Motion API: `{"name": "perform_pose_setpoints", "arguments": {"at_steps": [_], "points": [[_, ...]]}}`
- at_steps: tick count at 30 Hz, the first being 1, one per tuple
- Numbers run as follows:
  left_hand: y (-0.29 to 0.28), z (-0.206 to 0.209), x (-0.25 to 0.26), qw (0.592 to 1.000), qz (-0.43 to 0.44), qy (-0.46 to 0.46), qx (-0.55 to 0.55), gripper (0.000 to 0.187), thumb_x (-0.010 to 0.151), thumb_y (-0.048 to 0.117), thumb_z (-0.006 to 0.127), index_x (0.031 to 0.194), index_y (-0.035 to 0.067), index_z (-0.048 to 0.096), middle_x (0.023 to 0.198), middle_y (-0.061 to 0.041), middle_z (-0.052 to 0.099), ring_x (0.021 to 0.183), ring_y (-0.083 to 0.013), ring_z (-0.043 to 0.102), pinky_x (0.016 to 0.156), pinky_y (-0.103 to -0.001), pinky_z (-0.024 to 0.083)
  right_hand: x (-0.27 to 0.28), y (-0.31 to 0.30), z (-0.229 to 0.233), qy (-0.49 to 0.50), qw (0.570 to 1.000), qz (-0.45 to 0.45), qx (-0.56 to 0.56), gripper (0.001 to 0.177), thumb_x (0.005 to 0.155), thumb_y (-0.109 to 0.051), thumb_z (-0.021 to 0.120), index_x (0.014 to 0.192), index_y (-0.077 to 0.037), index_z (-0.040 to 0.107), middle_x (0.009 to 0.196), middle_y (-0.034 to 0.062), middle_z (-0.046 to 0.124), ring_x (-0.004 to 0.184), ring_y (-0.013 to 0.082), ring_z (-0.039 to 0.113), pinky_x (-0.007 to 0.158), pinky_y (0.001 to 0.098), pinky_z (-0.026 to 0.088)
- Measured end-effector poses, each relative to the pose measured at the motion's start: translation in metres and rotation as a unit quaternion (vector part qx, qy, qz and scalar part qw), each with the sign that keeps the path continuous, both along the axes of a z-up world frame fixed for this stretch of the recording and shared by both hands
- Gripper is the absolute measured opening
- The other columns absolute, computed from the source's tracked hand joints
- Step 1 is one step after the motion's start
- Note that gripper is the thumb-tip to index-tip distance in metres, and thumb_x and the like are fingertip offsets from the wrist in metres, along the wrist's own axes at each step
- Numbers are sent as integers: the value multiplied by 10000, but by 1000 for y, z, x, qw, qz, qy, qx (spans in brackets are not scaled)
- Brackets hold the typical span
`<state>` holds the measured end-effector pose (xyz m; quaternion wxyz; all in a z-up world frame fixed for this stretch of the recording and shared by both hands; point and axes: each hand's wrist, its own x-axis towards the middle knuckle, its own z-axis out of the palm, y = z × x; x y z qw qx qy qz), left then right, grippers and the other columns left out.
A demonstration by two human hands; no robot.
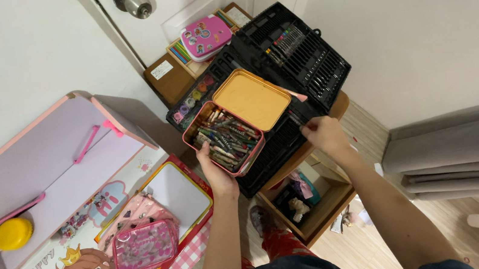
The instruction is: The person transfers colored markers from a small tin into a larger black art case. They open the tin, pick up markers one by one, and place them into slots in the case. The person then closes the tin and adjusts the case.
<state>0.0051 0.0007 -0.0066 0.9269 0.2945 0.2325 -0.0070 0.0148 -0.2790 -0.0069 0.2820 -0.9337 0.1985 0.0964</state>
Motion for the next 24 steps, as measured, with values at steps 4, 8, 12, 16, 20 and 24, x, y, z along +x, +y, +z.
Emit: {"name": "perform_pose_setpoints", "arguments": {"at_steps": [4, 8, 12, 16, 20, 24], "points": [[5, 2, -2, 1000, -10, 24, -9, 477, 966, 422, 515, 1304, 87, 554, 1287, -72, 640, 1145, -221, 638, 959, -382, 514, 3, -4, 19, -33, 998, -54, 15, 280, 940, -315, 675, 969, -55, 776, 741, 134, 728, 657, 246, 700, 669, 395, 551], [7, 8, -2, 1000, 11, -13, 6, 507, 960, 393, 539, 1367, 97, 481, 1286, -72, 603, 1169, -224, 613, 971, -400, 515, -1, 10, 55, -238, 967, -62, 65, 259, 973, -244, 690, 915, -1, 758, 666, 79, 657, 588, 153, 593, 565, 339, 473], [5, 19, -1, 998, 28, -9, 60, 594, 927, 371, 570, 1448, 129, 421, 1321, -68, 572, 1194, -208, 601, 982, -388, 517, -4, 45, 102, -282, 953, -42, 101, 217, 999, -222, 679, 980, -30, 777, 621, 44, 613, 561, 86, 476, 502, 293, 376], [1, 21, 2, 994, 2, 33, 108, 749, 889, 368, 617, 1533, 119, 324, 1320, -108, 525, 1184, -241, 585, 937, -420, 516, -7, 83, 120, -275, 949, 46, 149, 219, 982, -225, 682, 972, -26, 772, 653, 31, 652, 571, 60, 511, 524, 262, 406], [-5, 15, 7, 994, -6, 46, 103, 870, 862, 369, 636, 1592, 145, 219, 1385, -100, 533, 1218, -252, 584, 958, -418, 512, -2, 93, 117, -263, 944, 99, 176, 207, 946, -228, 715, 1007, -40, 777, 734, -4, 708, 580, 46, 542, 534, 233, 448], [-3, 12, 11, 993, -13, 66, 93, 899, 867, 364, 640, 1598, 155, 160, 1430, -78, 500, 1271, -244, 559, 995, -419, 503, 14, 63, 97, -322, 921, 8, 218, 196, 1023, -200, 671, 1111, -40, 741, 873, 11, 727, 726, 26, 602, 630, 200, 484]]}}
